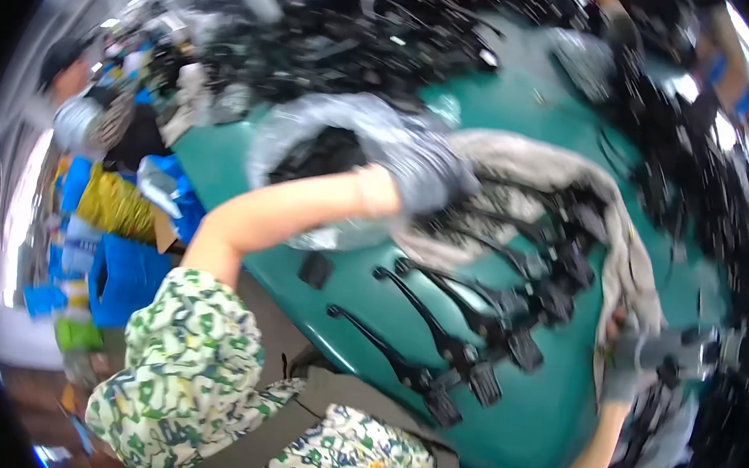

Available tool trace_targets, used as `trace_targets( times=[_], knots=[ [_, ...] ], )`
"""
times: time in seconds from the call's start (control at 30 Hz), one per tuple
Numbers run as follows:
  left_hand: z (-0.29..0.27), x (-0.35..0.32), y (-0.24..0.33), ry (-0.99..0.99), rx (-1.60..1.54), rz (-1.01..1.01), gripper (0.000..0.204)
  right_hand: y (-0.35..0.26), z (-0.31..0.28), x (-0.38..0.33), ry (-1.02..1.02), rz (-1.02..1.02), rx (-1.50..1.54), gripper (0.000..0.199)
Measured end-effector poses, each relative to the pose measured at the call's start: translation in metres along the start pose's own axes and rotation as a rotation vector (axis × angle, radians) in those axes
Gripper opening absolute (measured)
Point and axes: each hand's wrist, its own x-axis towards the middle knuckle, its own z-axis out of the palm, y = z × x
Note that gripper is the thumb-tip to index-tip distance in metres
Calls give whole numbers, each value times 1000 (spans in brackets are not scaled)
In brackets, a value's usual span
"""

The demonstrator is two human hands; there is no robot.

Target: Assembling and inspecting brake lever components at a manual workstation in a factory.

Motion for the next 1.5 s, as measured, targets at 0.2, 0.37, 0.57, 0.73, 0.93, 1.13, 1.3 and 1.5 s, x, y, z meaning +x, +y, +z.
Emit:
trace_targets(
  times=[0.2,0.37,0.57,0.73,0.93,1.13,1.3,1.5],
  knots=[
    [17,55,-51,80,293,398,20,69,-37,14,54,-116,42,22],
    [20,77,-75,57,711,653,21,109,-61,64,-185,-208,-534,14],
    [9,72,-20,-125,266,1070,19,24,-18,64,-156,-474,-736,11],
    [-23,5,-2,-202,2,892,18,-35,7,28,-83,-647,-633,11],
    [-32,-22,41,-347,-608,476,21,-170,81,1,-216,-577,-590,13],
    [-3,-3,32,-194,-517,899,16,-49,28,24,137,-102,-526,19],
    [-25,16,29,91,1102,660,19,-88,45,44,46,-77,-74,14],
    [47,37,81,42,255,335,17,-73,74,74,79,-295,-258,16]
  ],
)
